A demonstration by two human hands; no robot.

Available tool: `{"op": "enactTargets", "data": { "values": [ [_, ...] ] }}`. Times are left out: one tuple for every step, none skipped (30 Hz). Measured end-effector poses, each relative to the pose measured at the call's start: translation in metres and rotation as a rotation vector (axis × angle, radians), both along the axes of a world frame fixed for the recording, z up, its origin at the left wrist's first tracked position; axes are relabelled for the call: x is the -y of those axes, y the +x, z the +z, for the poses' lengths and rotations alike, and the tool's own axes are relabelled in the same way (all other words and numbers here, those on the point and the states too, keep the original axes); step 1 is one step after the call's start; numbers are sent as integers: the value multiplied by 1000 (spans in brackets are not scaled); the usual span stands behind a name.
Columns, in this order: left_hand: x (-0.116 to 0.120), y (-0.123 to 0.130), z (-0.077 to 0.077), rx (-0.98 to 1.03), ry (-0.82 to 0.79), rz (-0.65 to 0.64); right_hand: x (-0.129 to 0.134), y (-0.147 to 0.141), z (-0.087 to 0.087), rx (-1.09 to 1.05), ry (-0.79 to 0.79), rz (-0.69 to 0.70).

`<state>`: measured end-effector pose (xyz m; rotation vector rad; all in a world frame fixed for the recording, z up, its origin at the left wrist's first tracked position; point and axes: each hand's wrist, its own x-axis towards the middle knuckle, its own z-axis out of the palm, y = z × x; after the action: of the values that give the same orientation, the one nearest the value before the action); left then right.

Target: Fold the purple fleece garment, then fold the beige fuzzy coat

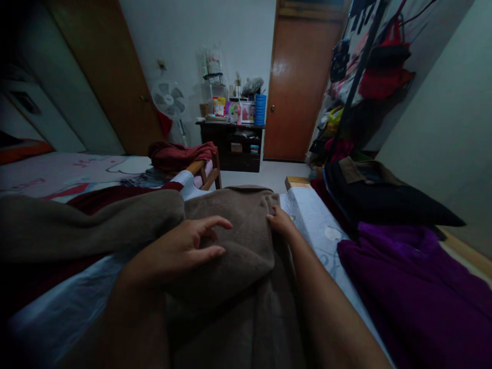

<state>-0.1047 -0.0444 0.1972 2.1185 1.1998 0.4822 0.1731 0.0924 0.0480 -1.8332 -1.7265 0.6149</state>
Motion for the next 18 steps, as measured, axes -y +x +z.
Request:
{"op": "enactTargets", "data": {
  "values": [
    [6,7,3,-36,38,-21,15,2,5,-43,-14,-31],
    [12,16,4,-77,75,-41,31,3,10,-91,-43,-57],
    [18,25,5,-125,115,-60,47,4,15,-140,-81,-76],
    [25,35,5,-176,156,-77,63,4,20,-187,-126,-90],
    [32,46,5,-231,196,-94,78,4,23,-233,-183,-86],
    [40,56,5,-284,228,-121,94,4,26,-270,-234,-79],
    [48,66,4,-333,246,-155,108,3,28,-288,-280,-67],
    [57,75,4,-369,255,-198,122,1,29,-292,-300,-43],
    [66,83,3,-389,257,-244,136,0,29,-286,-296,-23],
    [75,88,2,-400,250,-295,148,-2,29,-275,-276,-7],
    [83,92,1,-407,234,-352,160,-3,28,-262,-247,3],
    [91,93,-2,-411,208,-411,171,-5,27,-252,-222,4],
    [97,91,-5,-406,175,-469,182,-6,26,-247,-207,-1],
    [101,87,-9,-395,130,-526,193,-8,26,-246,-202,-8],
    [103,81,-15,-371,80,-568,204,-10,25,-249,-205,-13],
    [103,73,-22,-319,39,-589,214,-12,25,-256,-210,-14],
    [100,64,-30,-261,-6,-599,225,-15,26,-265,-212,-7],
    [95,55,-41,-182,-32,-558,234,-18,26,-275,-210,8]
  ]
}}
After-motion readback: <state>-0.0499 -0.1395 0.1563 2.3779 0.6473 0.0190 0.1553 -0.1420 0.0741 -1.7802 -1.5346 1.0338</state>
